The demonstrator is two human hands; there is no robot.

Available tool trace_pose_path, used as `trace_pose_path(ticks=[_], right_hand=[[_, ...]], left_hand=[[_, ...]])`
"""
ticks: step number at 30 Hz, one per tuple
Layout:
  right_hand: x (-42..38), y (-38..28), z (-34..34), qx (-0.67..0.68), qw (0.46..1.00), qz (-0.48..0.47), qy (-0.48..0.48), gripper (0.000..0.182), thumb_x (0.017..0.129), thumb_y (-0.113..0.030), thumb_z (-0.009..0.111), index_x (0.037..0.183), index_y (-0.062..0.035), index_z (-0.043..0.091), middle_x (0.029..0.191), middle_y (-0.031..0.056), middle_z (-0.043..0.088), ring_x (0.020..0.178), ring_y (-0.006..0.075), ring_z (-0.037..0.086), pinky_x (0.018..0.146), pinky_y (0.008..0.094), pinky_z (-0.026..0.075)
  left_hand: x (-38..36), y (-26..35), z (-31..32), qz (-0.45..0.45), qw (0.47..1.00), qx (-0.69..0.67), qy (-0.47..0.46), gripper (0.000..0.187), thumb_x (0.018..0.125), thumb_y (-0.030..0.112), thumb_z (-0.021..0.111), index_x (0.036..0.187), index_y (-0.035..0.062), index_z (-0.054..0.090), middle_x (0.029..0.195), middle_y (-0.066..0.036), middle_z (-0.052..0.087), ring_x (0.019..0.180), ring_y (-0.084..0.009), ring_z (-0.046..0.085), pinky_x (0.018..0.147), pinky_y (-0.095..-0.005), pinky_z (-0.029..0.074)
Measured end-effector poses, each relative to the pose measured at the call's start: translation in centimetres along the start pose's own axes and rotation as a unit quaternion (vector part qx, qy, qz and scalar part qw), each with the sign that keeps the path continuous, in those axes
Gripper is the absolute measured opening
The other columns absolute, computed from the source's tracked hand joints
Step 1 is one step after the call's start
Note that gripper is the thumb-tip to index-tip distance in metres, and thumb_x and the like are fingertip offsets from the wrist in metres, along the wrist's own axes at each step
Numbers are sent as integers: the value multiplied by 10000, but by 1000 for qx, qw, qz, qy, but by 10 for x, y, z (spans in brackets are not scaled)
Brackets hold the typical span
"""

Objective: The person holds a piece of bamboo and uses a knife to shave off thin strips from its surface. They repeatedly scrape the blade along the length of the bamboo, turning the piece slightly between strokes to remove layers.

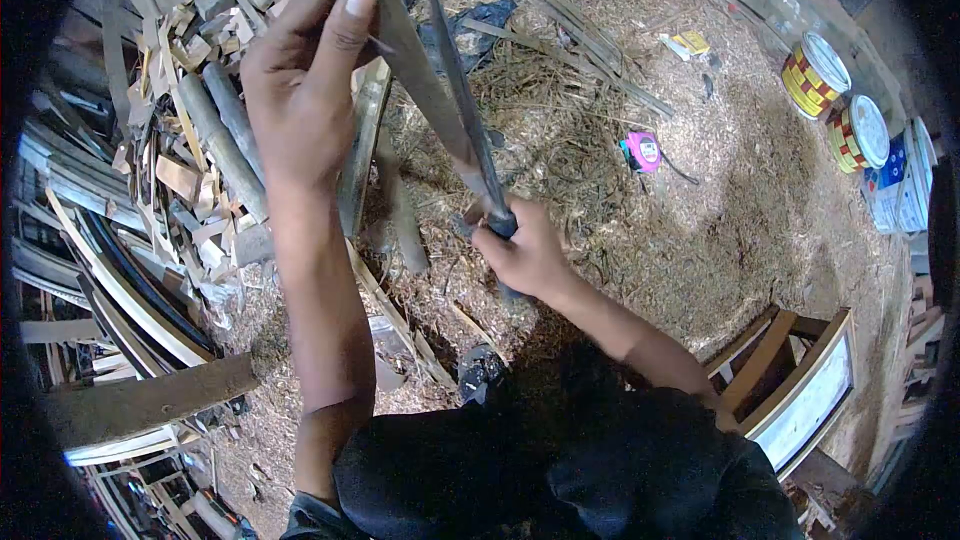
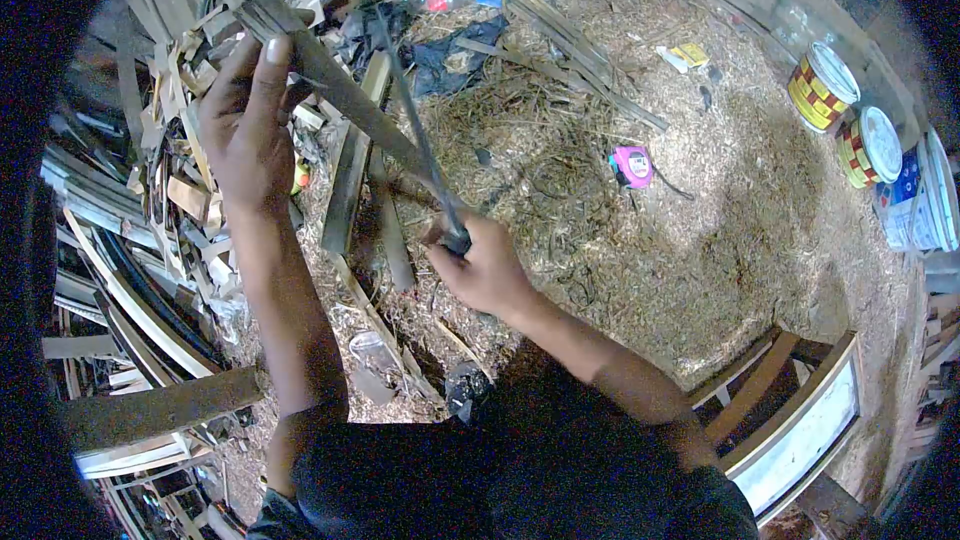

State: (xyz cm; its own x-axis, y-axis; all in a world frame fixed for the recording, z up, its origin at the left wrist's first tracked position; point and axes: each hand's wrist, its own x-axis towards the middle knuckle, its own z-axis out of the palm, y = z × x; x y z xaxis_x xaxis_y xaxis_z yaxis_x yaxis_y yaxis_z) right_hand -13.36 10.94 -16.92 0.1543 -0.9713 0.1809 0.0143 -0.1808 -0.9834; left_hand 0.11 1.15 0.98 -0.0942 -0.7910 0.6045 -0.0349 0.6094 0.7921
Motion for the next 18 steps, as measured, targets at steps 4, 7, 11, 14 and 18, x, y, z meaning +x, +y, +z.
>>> trace_pose_path(ticks=[4,7,11,14,18], right_hand=[[-9,25,-7,66,974,213,-30,50,816,3,545,850,19,579,536,10,511,427,76,476,380,255,373],[-5,-8,-13,137,933,330,-39,41,835,4,524,818,8,561,543,7,494,411,73,457,381,252,386],[-2,-7,-3,85,993,82,-19,47,815,13,554,857,10,576,559,14,520,412,75,460,375,246,364],[-17,71,16,-49,996,-43,53,47,813,-7,563,855,12,574,584,27,531,416,80,464,363,256,361],[-12,25,-11,177,910,373,-29,21,827,1,533,812,8,547,569,23,494,421,97,474,355,248,375]], left_hand=[[3,-5,-10,2,1000,2,4,228,924,158,603,1044,-31,651,880,-31,656,799,-70,595,709,-223,494],[-1,-4,-3,-6,1000,-9,17,227,921,160,608,1036,-31,654,883,-33,659,783,-68,593,696,-215,484],[2,-7,-5,4,1000,17,1,221,930,145,591,1051,-30,651,908,-44,665,805,-77,599,714,-222,488],[0,-4,0,34,999,-22,-13,233,936,139,580,1071,-42,636,920,-47,663,811,-76,599,726,-223,492],[2,-12,-9,0,1000,-29,4,238,933,148,585,1064,-44,637,926,-48,662,818,-77,598,728,-227,493]])
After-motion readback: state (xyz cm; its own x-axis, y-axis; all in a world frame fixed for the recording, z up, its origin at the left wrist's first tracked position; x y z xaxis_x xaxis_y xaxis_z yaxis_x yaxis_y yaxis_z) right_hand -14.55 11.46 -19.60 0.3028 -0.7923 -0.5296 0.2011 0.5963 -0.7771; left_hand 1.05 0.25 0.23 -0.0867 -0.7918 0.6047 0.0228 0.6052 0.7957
